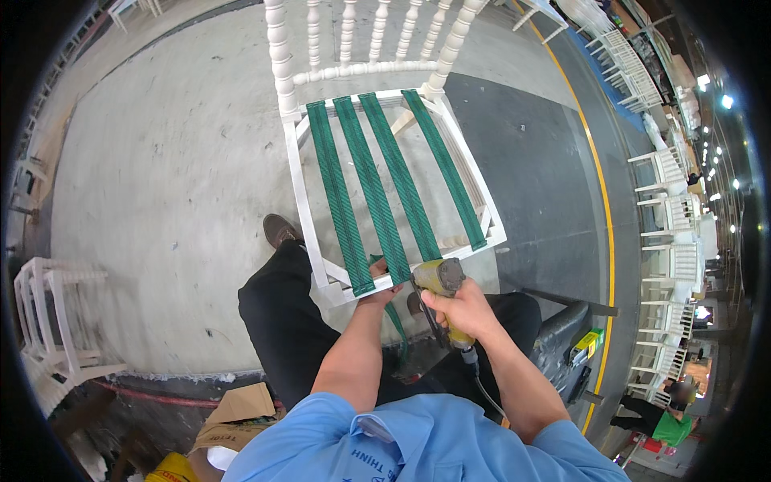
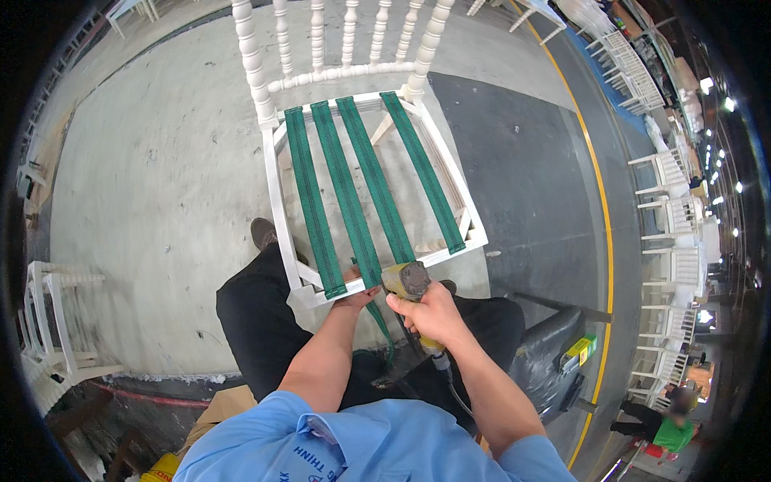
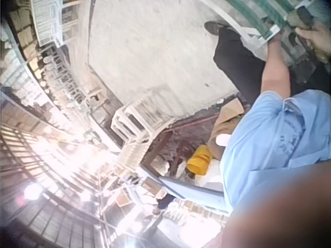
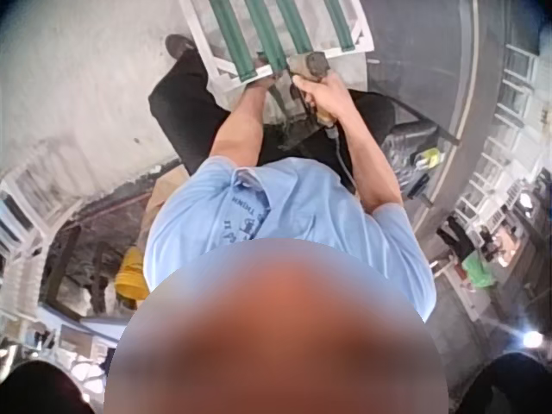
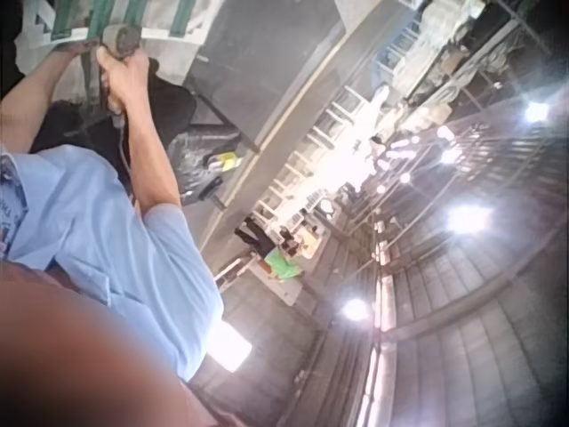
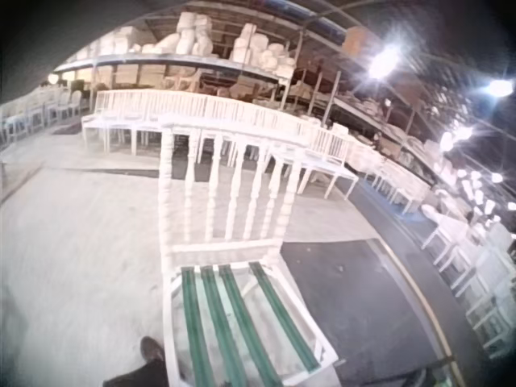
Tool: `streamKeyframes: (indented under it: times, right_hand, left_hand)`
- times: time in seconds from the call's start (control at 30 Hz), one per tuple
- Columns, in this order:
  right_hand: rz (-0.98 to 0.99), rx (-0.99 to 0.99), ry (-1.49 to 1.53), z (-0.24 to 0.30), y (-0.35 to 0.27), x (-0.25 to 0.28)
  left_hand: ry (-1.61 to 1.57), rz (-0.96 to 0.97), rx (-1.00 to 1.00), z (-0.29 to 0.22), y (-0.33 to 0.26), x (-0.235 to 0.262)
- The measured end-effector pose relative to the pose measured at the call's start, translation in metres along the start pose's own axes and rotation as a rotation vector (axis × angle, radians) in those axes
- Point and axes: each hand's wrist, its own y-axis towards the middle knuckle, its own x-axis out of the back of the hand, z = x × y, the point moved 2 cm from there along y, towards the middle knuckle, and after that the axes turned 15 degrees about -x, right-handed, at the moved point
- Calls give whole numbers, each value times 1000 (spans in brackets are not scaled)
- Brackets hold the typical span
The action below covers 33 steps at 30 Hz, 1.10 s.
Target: The person attaches green slats to the seat of a white wooden chair using a pneumatic nail gun. They position each slat, secure it with nails, and repeat the process until the seat is fully covered.
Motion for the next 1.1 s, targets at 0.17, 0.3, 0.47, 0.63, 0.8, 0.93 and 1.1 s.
streamKeyframes:
  times: [0.17,0.3,0.47,0.63,0.8,0.93,1.1]
  right_hand:
    - [-40,-17,-61,2,11,-7]
    - [-75,-23,-110,2,11,-8]
    - [-66,-33,-118,6,7,-12]
    - [-69,2,-53,6,2,-24]
    - [-62,-8,-41,5,1,-33]
    - [-43,-13,-56,2,-2,-31]
    - [-53,59,81,-12,-26,-6]
  left_hand:
    - [35,-80,38,2,2,6]
    - [20,-96,-18,3,1,5]
    - [40,-239,56,5,1,9]
    - [136,-176,4,3,4,5]
    - [110,-385,17,8,2,4]
    - [56,-163,79,6,-2,7]
    - [419,-195,479,12,-24,5]
